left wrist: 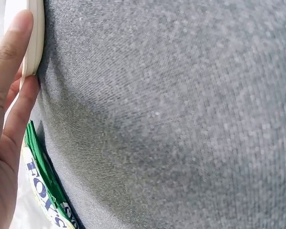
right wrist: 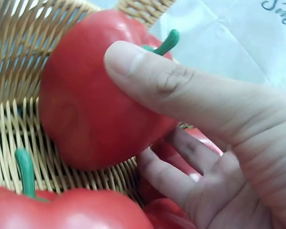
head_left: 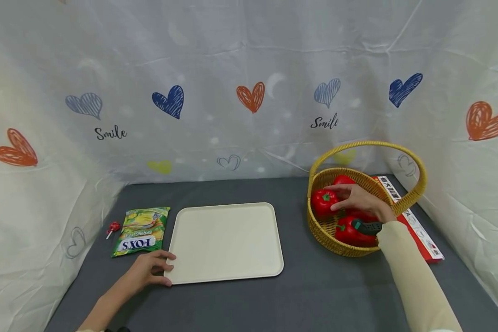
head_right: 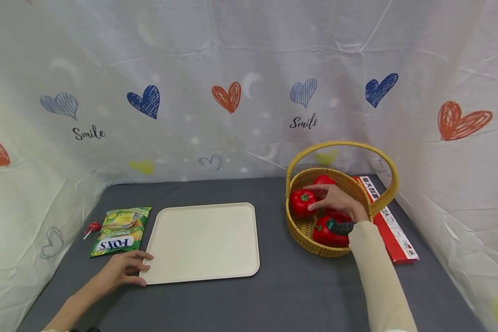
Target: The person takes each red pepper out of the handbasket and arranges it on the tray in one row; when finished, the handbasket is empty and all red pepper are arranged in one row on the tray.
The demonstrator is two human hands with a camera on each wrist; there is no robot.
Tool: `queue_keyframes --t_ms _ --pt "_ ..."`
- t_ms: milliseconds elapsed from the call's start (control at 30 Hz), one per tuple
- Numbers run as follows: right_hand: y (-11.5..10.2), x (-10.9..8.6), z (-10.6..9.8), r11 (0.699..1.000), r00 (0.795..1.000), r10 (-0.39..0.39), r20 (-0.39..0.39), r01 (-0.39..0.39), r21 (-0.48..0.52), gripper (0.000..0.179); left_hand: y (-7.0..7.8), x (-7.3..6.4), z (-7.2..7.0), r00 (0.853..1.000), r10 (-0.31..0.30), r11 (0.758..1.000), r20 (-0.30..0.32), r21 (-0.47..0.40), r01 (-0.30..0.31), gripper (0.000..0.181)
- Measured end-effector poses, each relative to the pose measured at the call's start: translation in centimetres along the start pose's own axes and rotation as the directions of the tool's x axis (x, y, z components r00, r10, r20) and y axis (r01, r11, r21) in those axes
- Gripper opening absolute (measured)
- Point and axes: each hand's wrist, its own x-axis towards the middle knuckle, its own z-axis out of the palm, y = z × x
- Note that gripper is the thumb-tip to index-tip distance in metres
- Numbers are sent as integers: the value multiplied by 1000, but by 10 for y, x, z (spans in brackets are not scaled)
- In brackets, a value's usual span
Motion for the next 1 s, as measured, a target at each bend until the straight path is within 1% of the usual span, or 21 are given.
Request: queue_keyframes --t_ms 100,200,333,400,467,533,667,833,900,1000 --pt "2 0 1 1000 1000 4 -4 -4 23 59 1 0 0 1000 6 1000 6 -12 -6 29" --pt "2 0 1 999 1000 26 -13 -25 38 59 2 0 1 1000 11 1000 13 -11 -11 28" --pt "-2 -2 1 996 997 63 -34 -61 62 61 3 1 0 999 -18 1000 26 -11 18 28" --pt "-5 -3 0 996 996 70 -51 -68 52 61 4 1 -1 999 -31 1000 31 -6 31 29" --pt "-9 -7 0 997 995 73 -69 -70 42 61 5 1 -1 999 -41 999 35 -5 41 29" --pt "-12 -11 -1 998 995 59 -85 -57 22 60 5 2 -1 998 -48 999 40 -5 48 29" --pt "-20 -19 1 999 992 43 -118 -44 0 59 5 2 -1 998 -50 999 41 3 50 28" --pt "-35 -31 3 997 984 45 -171 -55 -53 62 5 2 0 998 -57 998 40 -18 58 28" --pt "-41 -36 5 997 980 45 -192 -55 -52 63 5 2 0 997 -62 998 39 -21 63 28" --pt "-52 -44 10 997 974 64 -216 -70 -17 67 5 1 0 997 -70 997 38 -18 71 29"
